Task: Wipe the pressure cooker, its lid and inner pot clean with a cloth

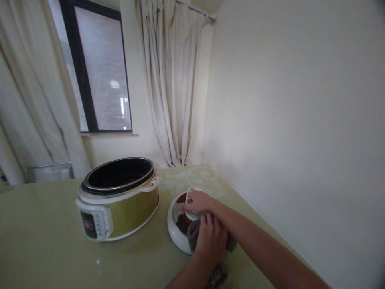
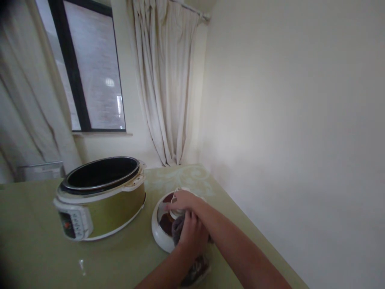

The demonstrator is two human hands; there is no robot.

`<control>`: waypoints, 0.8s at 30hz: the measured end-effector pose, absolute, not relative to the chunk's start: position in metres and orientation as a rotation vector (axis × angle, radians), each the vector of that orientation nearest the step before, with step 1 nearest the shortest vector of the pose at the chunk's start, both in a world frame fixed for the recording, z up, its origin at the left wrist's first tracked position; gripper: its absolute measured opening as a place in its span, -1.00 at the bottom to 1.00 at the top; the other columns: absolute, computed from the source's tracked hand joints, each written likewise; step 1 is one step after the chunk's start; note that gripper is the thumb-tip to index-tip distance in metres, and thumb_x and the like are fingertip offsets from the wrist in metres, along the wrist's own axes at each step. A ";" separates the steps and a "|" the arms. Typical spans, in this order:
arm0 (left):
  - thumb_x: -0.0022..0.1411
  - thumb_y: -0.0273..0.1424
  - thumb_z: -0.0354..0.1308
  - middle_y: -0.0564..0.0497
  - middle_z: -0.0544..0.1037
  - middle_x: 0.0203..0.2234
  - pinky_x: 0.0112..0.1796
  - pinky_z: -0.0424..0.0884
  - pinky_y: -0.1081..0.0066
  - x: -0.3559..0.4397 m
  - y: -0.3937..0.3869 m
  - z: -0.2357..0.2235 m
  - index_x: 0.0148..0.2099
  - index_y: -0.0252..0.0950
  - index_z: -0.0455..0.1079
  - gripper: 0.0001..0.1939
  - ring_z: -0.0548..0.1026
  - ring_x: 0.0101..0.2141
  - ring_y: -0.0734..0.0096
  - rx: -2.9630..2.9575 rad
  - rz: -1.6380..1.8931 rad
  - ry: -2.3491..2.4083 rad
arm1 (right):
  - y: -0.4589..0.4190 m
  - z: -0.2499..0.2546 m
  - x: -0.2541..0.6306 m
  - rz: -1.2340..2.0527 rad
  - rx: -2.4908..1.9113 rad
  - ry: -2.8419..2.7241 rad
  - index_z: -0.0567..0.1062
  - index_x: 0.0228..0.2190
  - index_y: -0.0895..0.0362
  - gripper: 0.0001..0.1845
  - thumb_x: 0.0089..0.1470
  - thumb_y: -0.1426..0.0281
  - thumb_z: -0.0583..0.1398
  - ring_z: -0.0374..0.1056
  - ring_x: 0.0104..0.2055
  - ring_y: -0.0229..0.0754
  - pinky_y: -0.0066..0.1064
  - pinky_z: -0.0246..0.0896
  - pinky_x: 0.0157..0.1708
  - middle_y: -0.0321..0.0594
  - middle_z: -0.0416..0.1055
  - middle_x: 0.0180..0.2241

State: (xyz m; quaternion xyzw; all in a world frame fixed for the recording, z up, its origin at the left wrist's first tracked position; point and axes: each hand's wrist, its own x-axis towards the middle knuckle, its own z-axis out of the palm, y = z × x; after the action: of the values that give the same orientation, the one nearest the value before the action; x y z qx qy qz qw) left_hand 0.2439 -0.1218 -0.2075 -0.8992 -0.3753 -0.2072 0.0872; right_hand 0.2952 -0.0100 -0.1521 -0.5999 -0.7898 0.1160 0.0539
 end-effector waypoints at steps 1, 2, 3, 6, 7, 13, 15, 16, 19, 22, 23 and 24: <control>0.31 -0.19 0.27 -0.31 0.55 0.06 0.03 0.46 -0.19 0.228 -0.125 -0.214 0.21 -0.33 0.45 -0.49 0.52 0.01 -0.14 -2.707 -0.588 -1.047 | -0.013 -0.155 0.296 0.300 -1.808 -2.394 0.69 -0.20 0.10 -0.40 0.06 -0.17 0.30 0.55 -0.14 -0.04 -0.40 0.35 -0.20 -0.08 0.66 -0.14; 0.31 -0.16 0.24 -0.31 0.55 0.05 0.00 0.46 -0.18 0.211 -0.127 -0.220 0.22 -0.28 0.44 -0.49 0.52 -0.02 -0.13 -2.744 -0.587 -0.962 | -0.017 -0.158 0.295 0.237 -1.788 -2.387 0.68 -0.19 0.10 -0.40 0.08 -0.16 0.28 0.54 -0.12 -0.03 -0.39 0.33 -0.19 -0.06 0.65 -0.13; 0.30 -0.13 0.23 -0.27 0.55 0.07 0.01 0.45 -0.15 0.193 -0.128 -0.225 0.23 -0.21 0.43 -0.48 0.51 -0.02 -0.11 -2.770 -0.608 -0.923 | -0.019 -0.161 0.294 0.176 -1.770 -2.373 0.68 -0.19 0.11 -0.41 0.12 -0.14 0.25 0.53 -0.10 -0.03 -0.38 0.31 -0.17 -0.04 0.64 -0.12; 0.19 -0.06 0.29 -0.19 0.52 0.12 0.03 0.40 -0.13 0.145 -0.124 -0.233 0.23 -0.06 0.43 -0.42 0.47 0.01 -0.12 -2.719 -0.681 -1.089 | -0.021 -0.166 0.289 0.097 -1.774 -2.280 0.68 -0.18 0.10 -0.43 0.16 -0.12 0.22 0.51 -0.07 -0.04 -0.38 0.27 -0.15 -0.03 0.62 -0.10; 0.18 -0.08 0.30 -0.17 0.50 0.13 0.04 0.39 -0.11 0.133 -0.121 -0.234 0.24 -0.04 0.42 -0.41 0.46 0.02 -0.12 -2.681 -0.695 -1.166 | -0.021 -0.166 0.286 0.107 -1.784 -2.261 0.69 -0.19 0.11 -0.42 0.15 -0.13 0.22 0.51 -0.08 -0.04 -0.39 0.26 -0.16 -0.04 0.62 -0.10; 0.25 -0.26 0.26 -0.15 0.48 0.15 0.03 0.40 0.11 0.100 -0.091 -0.221 0.26 -0.10 0.40 -0.47 0.47 0.05 -0.04 -2.422 -0.741 -1.608 | -0.016 -0.160 0.276 0.160 -1.793 -2.243 0.70 -0.27 0.12 -0.30 0.34 -0.13 -0.01 0.53 -0.19 -0.09 -0.42 0.21 -0.25 -0.06 0.65 -0.24; 0.31 -0.25 0.21 -0.15 0.49 0.10 -0.03 0.43 0.16 0.097 -0.078 -0.212 0.26 -0.14 0.38 -0.51 0.50 0.01 0.00 -2.315 -0.751 -1.820 | -0.017 -0.159 0.275 0.157 -1.825 -2.226 0.70 -0.28 0.11 -0.28 0.36 -0.13 -0.04 0.53 -0.21 -0.08 -0.40 0.20 -0.27 -0.05 0.65 -0.27; 0.34 -0.23 0.18 -0.17 0.50 0.07 -0.08 0.44 0.18 0.097 -0.070 -0.207 0.26 -0.16 0.36 -0.52 0.52 -0.02 0.01 -2.280 -0.746 -1.925 | -0.018 -0.159 0.275 0.147 -1.836 -2.222 0.70 -0.28 0.11 -0.28 0.35 -0.13 -0.04 0.54 -0.21 -0.07 -0.40 0.20 -0.28 -0.04 0.65 -0.26; 0.37 -0.25 0.16 -0.20 0.49 0.04 -0.17 0.43 0.23 0.104 -0.047 -0.190 0.25 -0.23 0.35 -0.55 0.54 -0.05 0.01 -2.313 -0.712 -2.069 | -0.020 -0.162 0.276 0.110 -1.842 -2.213 0.69 -0.28 0.11 -0.30 0.37 -0.09 -0.05 0.54 -0.21 -0.07 -0.39 0.21 -0.29 -0.03 0.64 -0.23; 0.33 -0.33 0.19 -0.13 0.50 0.07 -0.12 0.41 0.27 0.115 -0.027 -0.177 0.19 -0.16 0.40 -0.60 0.52 -0.01 0.09 -2.476 -0.702 -1.937 | -0.020 -0.165 0.277 0.106 -1.863 -2.175 0.68 -0.24 0.12 -0.36 0.40 0.00 -0.05 0.55 -0.17 -0.07 -0.40 0.26 -0.24 0.00 0.64 -0.19; 0.32 -0.33 0.19 -0.09 0.52 0.05 -0.12 0.40 0.29 0.117 -0.023 -0.175 0.16 -0.13 0.42 -0.64 0.52 -0.02 0.13 -2.514 -0.699 -1.907 | -0.019 -0.165 0.277 0.108 -1.889 -2.140 0.68 -0.22 0.13 -0.38 0.41 0.04 -0.05 0.55 -0.14 -0.07 -0.40 0.27 -0.21 0.02 0.64 -0.17; 0.32 -0.33 0.19 -0.07 0.53 0.03 -0.13 0.40 0.30 0.117 -0.021 -0.174 0.12 -0.12 0.44 -0.67 0.52 -0.05 0.17 -2.548 -0.696 -1.891 | -0.019 -0.165 0.277 0.111 -1.918 -2.102 0.67 -0.20 0.14 -0.39 0.42 0.08 -0.07 0.55 -0.12 -0.07 -0.40 0.29 -0.17 0.04 0.64 -0.16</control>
State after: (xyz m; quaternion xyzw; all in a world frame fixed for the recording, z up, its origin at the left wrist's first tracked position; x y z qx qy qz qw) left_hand 0.1173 -0.0206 -0.1736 -0.7833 -0.5813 -0.2140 -0.0531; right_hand 0.2773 -0.0194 -0.1646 -0.6662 -0.7302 0.0387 0.1464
